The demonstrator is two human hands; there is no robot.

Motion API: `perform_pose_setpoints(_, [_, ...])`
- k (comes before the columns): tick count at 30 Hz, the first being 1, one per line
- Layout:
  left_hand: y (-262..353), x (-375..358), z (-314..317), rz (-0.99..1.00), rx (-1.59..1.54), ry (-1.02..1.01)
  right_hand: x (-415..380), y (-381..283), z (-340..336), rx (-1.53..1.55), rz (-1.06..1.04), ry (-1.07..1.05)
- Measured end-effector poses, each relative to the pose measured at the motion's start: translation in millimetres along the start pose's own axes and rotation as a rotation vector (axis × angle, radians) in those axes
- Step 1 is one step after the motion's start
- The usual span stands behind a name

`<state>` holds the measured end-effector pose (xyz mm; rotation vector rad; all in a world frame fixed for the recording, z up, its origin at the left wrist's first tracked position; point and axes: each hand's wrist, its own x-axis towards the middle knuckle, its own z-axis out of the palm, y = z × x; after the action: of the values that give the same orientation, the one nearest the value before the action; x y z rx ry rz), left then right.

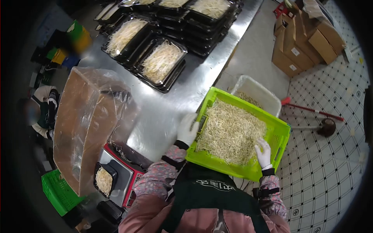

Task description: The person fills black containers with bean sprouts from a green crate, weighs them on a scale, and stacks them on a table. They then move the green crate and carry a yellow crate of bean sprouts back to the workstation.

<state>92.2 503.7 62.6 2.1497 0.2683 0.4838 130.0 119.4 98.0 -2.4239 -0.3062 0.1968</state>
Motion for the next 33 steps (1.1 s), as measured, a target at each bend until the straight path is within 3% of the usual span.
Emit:
perform_pose_setpoints(4, [0.0, -56.4, -30.6, 0.037, 0.123, -0.140, -74.1, 130.8, -33.1, -0.319, 0.338, 0.447])
perform_pose_setpoints(5, [8.0, -71.0, -30.7, 0.053, 0.172, -0.131, -96.1, 154.5, -38.9, -0.385, 0.529, 0.439])
perform_pose_setpoints(6, [14.8, -83.6, -28.3, 0.073, 0.220, -0.116, -118.2, 177.1, -41.1, -0.390, 0.565, 0.445])
perform_pose_setpoints(8, [10.3, -113.0, -17.2, 0.010, 0.238, -0.154, -165.0, 224.6, -33.2, -0.149, 0.786, 0.376])
perform_pose_setpoints(9, [10.0, -126.7, -11.0, -0.058, 0.287, -0.177, -190.6, 257.6, -15.6, 0.337, 0.791, 0.386])
perform_pose_setpoints(10, [8.0, -136.6, -5.8, -0.090, 0.333, -0.210, -194.5, 238.9, -19.3, 0.545, 0.792, 0.186])
perform_pose_setpoints(12, [4.5, -153.2, 9.3, -0.257, 0.441, -0.178, -215.5, 242.8, 16.1, 0.287, 0.625, 0.419])
perform_pose_setpoints(14, [-28.1, -163.2, 27.1, -0.692, 0.311, -0.120, -217.9, 239.2, 11.8, 0.252, 0.669, 0.426])
perform_pose_setpoints(16, [-71.9, -154.1, 38.0, -0.899, -0.278, -0.006, -210.7, 231.8, 11.6, 0.247, 0.699, 0.424])
perform_pose_setpoints(18, [-83.0, -136.8, 39.5, -0.857, -0.341, 0.093, -208.0, 245.0, 24.8, 0.311, 0.727, 0.406])
perform_pose_setpoints(19, [-98.7, -131.2, 43.8, -0.738, -0.223, 0.070, -207.9, 257.6, 36.8, 0.324, 0.697, 0.406])
perform_pose_setpoints(20, [-83.9, -116.8, 45.9, -0.746, -0.182, 0.056, -204.7, 243.9, 32.6, 0.293, 0.729, 0.359])
perform_pose_setpoints(21, [-62.6, -105.6, 46.2, -0.746, -0.219, 0.086, -203.9, 240.8, 35.7, 0.518, 0.719, 0.377])
perform_pose_setpoints(22, [-97.9, -106.6, 48.9, -0.678, 0.046, -0.056, -205.7, 250.7, 37.7, 0.593, 0.730, 0.278])
perform_pose_setpoints(23, [-47.0, -90.2, 37.0, -0.685, 0.301, -0.203, -203.2, 247.2, 42.2, 0.230, 0.792, 0.216])
perform_pose_setpoints(24, [-30.1, -84.2, 25.7, -0.629, 0.332, -0.285, -193.8, 241.5, 39.7, -0.143, 0.837, 0.169])
perform_pose_setpoints(26, [9.8, -55.8, -16.9, -0.765, -0.176, -0.456, -138.8, 144.3, -3.3, -0.276, 0.792, 0.169])
perform_pose_setpoints(27, [7.1, -50.6, -30.8, -0.625, -0.202, -0.238, -118.8, 133.8, -2.8, -0.262, 0.550, 0.303])
perform_pose_setpoints(28, [3.1, -42.6, -45.8, -0.483, -0.222, -0.030, -92.2, 105.3, -7.1, -0.254, 0.522, 0.316])
perform_pose_setpoints(30, [-1.1, -4.6, -87.1, -0.497, -0.473, 0.355, -26.2, 17.4, -13.9, 0.124, 0.106, 0.375])
perform_pose_setpoints(31, [1.4, 18.5, -110.3, -0.651, -0.600, 0.474, 4.0, -18.4, -8.9, 0.200, 0.070, 0.289])
perform_pose_setpoints(33, [-40.0, 56.1, -148.2, -0.687, -0.690, 0.494, 62.4, -90.9, 17.3, 0.588, -0.059, 0.083])
